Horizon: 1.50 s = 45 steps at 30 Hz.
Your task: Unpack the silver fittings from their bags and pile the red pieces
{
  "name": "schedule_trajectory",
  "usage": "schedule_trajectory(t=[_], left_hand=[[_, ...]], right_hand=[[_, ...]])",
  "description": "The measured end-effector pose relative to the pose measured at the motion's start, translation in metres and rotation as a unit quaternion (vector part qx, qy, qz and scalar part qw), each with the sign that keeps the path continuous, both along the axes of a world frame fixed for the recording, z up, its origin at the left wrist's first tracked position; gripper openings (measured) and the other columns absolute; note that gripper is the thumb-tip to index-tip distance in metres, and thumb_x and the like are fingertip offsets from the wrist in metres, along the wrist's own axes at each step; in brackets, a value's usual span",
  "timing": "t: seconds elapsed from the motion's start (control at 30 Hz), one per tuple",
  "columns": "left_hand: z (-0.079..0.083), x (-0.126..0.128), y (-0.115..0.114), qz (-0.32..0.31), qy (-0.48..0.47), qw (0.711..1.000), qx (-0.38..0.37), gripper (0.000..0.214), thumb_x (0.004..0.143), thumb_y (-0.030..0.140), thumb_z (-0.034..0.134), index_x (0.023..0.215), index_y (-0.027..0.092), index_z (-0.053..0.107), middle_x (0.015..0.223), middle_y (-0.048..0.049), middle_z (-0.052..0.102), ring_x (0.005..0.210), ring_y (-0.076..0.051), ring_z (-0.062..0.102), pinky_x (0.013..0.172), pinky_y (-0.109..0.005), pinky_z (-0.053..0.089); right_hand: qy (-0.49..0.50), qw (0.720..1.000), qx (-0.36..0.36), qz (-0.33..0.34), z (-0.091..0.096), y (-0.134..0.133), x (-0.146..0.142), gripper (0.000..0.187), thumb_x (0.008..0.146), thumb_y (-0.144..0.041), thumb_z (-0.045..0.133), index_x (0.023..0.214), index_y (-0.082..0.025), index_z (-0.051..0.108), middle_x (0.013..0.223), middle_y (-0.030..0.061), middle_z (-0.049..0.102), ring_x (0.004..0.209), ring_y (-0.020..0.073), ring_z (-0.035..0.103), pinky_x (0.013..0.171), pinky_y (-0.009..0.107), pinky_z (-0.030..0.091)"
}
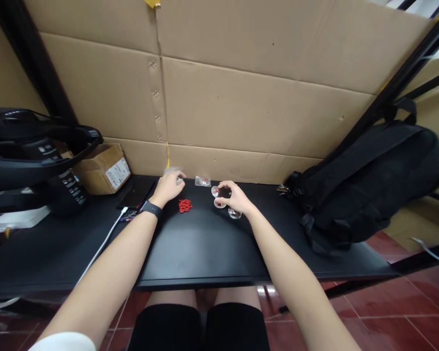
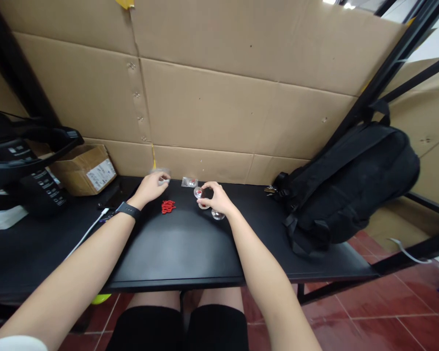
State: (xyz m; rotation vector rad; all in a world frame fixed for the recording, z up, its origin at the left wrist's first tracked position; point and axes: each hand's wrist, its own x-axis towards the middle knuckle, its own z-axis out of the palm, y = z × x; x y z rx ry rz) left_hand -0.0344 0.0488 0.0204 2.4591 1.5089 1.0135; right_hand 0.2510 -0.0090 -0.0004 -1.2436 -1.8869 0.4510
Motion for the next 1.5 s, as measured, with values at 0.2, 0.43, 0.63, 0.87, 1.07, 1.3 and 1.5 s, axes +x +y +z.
schedule_trajectory(t=[0.2, 0.43, 0.63, 0.87, 1.07, 1.3, 1.5], left_hand=[[0.011, 0.036, -0.027, -0.26, -0.064, 0.963, -0.023, 0.023, 0.086, 0.036, 0.065, 0.102, 0.024, 0.076, 0.108, -0.0051, 0.072, 0.1, -0.02, 0.066, 0.092, -0.033, 0.051], [0.017, 0.052, -0.046, -0.262, -0.096, 0.96, 0.035, 0.014, 0.086, 0.032, 0.068, 0.093, 0.024, 0.078, 0.104, -0.0048, 0.07, 0.099, -0.019, 0.066, 0.093, -0.033, 0.051], [0.017, 0.056, -0.05, -0.229, -0.098, 0.966, 0.069, 0.009, 0.083, 0.026, 0.068, 0.083, 0.022, 0.076, 0.096, -0.0034, 0.068, 0.091, -0.017, 0.066, 0.089, -0.032, 0.051], [0.023, 0.029, -0.033, -0.18, -0.006, 0.98, 0.08, 0.007, 0.074, 0.02, 0.068, 0.073, 0.02, 0.075, 0.096, -0.0036, 0.067, 0.092, -0.019, 0.064, 0.089, -0.032, 0.049], [0.022, -0.007, -0.014, -0.22, 0.126, 0.965, -0.071, 0.009, 0.066, 0.021, 0.071, 0.069, 0.023, 0.079, 0.101, -0.0041, 0.071, 0.088, -0.019, 0.067, 0.084, -0.028, 0.048], [0.017, -0.02, -0.003, -0.225, 0.134, 0.959, -0.112, 0.009, 0.067, 0.027, 0.072, 0.071, 0.024, 0.079, 0.097, -0.0026, 0.074, 0.086, -0.018, 0.067, 0.083, -0.025, 0.047], [0.018, -0.017, -0.007, -0.196, 0.125, 0.969, -0.082, 0.017, 0.067, 0.029, 0.069, 0.081, 0.024, 0.078, 0.088, -0.0013, 0.075, 0.081, -0.018, 0.067, 0.077, -0.025, 0.049]], right_hand=[[0.096, 0.993, -0.031, 0.055, 0.005, -0.007, -0.016, 0.05, 0.064, -0.037, 0.084, 0.106, -0.021, 0.064, 0.103, 0.0048, 0.066, 0.086, 0.0173, 0.057, 0.07, 0.028, 0.046], [0.182, 0.969, -0.063, 0.157, 0.01, -0.016, -0.027, 0.059, 0.067, -0.035, 0.084, 0.121, -0.024, 0.06, 0.106, 0.0045, 0.063, 0.077, 0.0127, 0.055, 0.057, 0.022, 0.046], [0.192, 0.963, -0.065, 0.178, 0.014, -0.02, -0.03, 0.053, 0.075, -0.036, 0.078, 0.124, -0.026, 0.061, 0.106, 0.0046, 0.062, 0.079, 0.0139, 0.056, 0.061, 0.023, 0.05], [0.069, 0.99, -0.041, 0.114, 0.026, -0.021, -0.007, 0.058, 0.078, -0.04, 0.071, 0.132, -0.024, 0.058, 0.103, 0.0045, 0.06, 0.07, 0.0118, 0.052, 0.062, 0.024, 0.046], [-0.186, 0.97, -0.159, 0.016, 0.045, -0.029, 0.041, 0.042, 0.071, -0.046, 0.075, 0.102, -0.017, 0.077, 0.064, -0.0033, 0.056, 0.06, 0.0115, 0.046, 0.059, 0.025, 0.034], [-0.225, 0.932, -0.276, 0.062, 0.043, -0.029, 0.048, 0.058, 0.058, -0.048, 0.084, 0.11, -0.023, 0.078, 0.065, -0.005, 0.06, 0.063, 0.0117, 0.051, 0.061, 0.025, 0.033], [-0.204, 0.952, -0.228, 0.032, 0.032, -0.021, 0.048, 0.064, 0.062, -0.054, 0.083, 0.116, -0.02, 0.075, 0.068, -0.0019, 0.062, 0.061, 0.0131, 0.053, 0.058, 0.026, 0.034]])
